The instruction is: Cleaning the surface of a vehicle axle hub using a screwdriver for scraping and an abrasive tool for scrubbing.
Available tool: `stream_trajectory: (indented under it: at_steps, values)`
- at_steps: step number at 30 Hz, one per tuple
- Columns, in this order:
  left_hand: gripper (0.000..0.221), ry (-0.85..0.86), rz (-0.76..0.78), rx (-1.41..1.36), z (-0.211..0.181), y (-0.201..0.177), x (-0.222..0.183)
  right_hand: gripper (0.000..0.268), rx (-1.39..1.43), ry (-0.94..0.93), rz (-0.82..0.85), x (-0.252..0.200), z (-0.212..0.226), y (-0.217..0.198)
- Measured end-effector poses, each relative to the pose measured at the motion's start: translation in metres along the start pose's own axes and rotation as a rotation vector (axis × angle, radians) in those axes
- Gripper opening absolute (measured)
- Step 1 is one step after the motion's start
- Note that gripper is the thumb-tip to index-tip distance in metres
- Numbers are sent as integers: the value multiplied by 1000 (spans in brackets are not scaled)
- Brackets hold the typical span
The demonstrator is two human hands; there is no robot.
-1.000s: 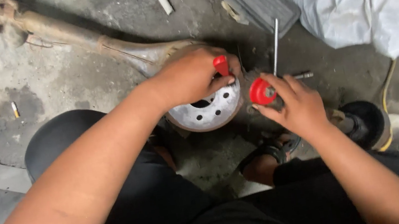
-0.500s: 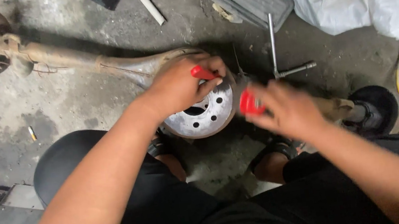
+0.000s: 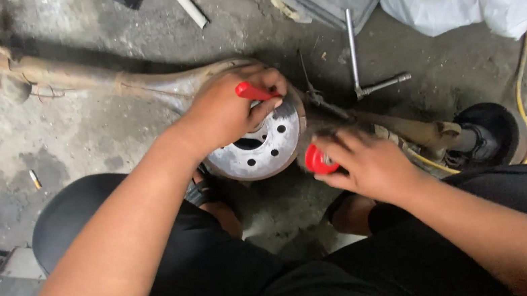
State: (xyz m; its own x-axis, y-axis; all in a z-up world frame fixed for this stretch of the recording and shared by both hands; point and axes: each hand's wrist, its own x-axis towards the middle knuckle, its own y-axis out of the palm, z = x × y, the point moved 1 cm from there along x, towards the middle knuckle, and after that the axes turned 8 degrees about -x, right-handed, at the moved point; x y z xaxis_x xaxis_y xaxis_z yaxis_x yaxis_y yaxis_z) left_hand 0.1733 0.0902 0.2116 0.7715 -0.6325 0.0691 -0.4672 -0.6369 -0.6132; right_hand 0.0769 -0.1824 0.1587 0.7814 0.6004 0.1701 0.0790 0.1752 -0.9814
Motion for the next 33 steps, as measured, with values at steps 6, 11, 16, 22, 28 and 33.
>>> stream_trajectory:
  at_steps: [6, 11, 16, 22, 28, 33]
  values:
    - [14, -56, 3, 35, -1, 5, -2, 66, -77, 12, -16, 22, -11, -1]
    - [13, -51, 33, 60, -2, 1, 4, 62, -129, -65, 23, 7, -5, -3]
    - [14, -57, 30, 23, -4, 0, 5, 63, -147, 56, 48, 12, -12, -6]
    - [13, -50, 41, 83, -6, 0, 4, 67, 2, 214, 106, 18, -27, -21]
    - [9, -71, 28, 66, -4, 2, 5, 69, 17, 83, 104, -12, 11, -4]
    - [7, -24, 33, 100, 0, 3, 7, 71, -67, 67, 31, 5, -11, -1]
